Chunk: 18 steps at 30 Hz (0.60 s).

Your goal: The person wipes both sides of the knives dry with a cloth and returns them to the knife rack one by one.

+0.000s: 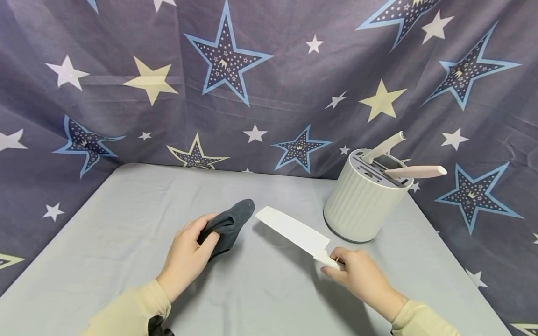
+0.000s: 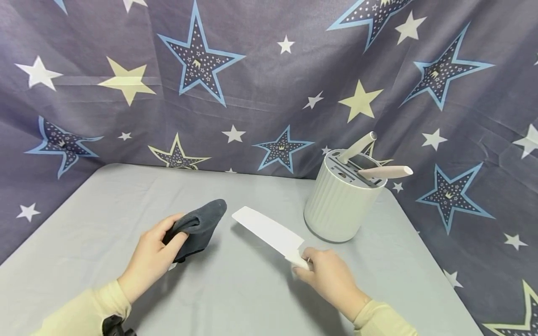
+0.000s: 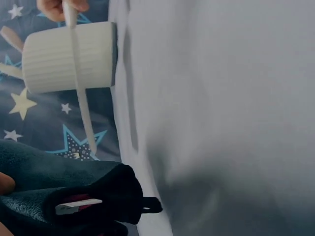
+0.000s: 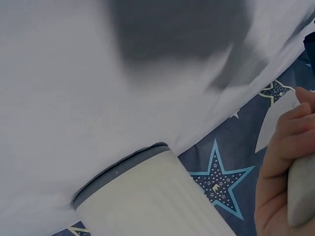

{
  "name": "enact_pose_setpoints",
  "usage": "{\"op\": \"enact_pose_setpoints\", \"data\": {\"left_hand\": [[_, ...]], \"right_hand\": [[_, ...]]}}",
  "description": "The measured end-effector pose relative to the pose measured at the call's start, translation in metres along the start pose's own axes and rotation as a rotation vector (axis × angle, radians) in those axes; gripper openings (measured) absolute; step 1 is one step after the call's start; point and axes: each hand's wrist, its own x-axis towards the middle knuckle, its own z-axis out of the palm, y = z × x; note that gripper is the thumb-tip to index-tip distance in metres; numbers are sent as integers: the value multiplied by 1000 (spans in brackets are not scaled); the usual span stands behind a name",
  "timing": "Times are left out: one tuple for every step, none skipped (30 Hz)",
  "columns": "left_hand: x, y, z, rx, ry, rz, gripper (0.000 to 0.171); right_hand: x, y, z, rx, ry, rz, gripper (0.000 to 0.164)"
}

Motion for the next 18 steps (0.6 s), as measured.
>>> {"op": "enact_pose_setpoints", "data": {"left_hand": [[1,-1,0,11,7,28,33],[1,-2,1,23,12,55,33],[2,-3,1,34,17,81,34],[3,-3,2,46,20,103,36],[4,-4,2,59,25,124,37],[5,-5,2,71,30,142,38],[6,-6,2,84,38,161,38],[7,-7,2,97,47,179,39],[8,-7,2,110,58,197,40],[9,-8,2,124,69,215,40],[11,-9,1,136,79,232,40],[12,-9,1,147,88,249,40],[13,-10,1,158,97,269,39],[14,-10,1,171,105,287,40],[14,-11,0,183,113,307,39],[15,-11,0,195,121,328,39],[16,-11,0,205,129,348,40],[16,-11,0,215,139,368,40]], "right_hand": [[0,-1,1,-1,4,-13,19],[0,-1,1,-3,8,-26,19],[0,-2,1,-3,12,-40,19],[-1,-3,1,-3,13,-52,19],[-1,-4,1,-3,17,-70,19],[-2,-5,1,-1,16,-82,19],[-2,-6,1,0,16,-93,19],[-3,-7,1,2,16,-105,19],[-3,-8,1,5,15,-118,19],[-4,-9,2,5,14,-129,20],[-5,-10,2,7,13,-138,20],[-5,-11,2,9,8,-142,20],[-6,-12,2,11,5,-148,21],[-6,-13,2,14,0,-154,21],[-7,-14,2,15,-4,-159,22],[-7,-15,3,19,-9,-162,22],[-8,-16,3,23,-14,-166,22],[-8,-17,3,27,-17,-169,22]]}}
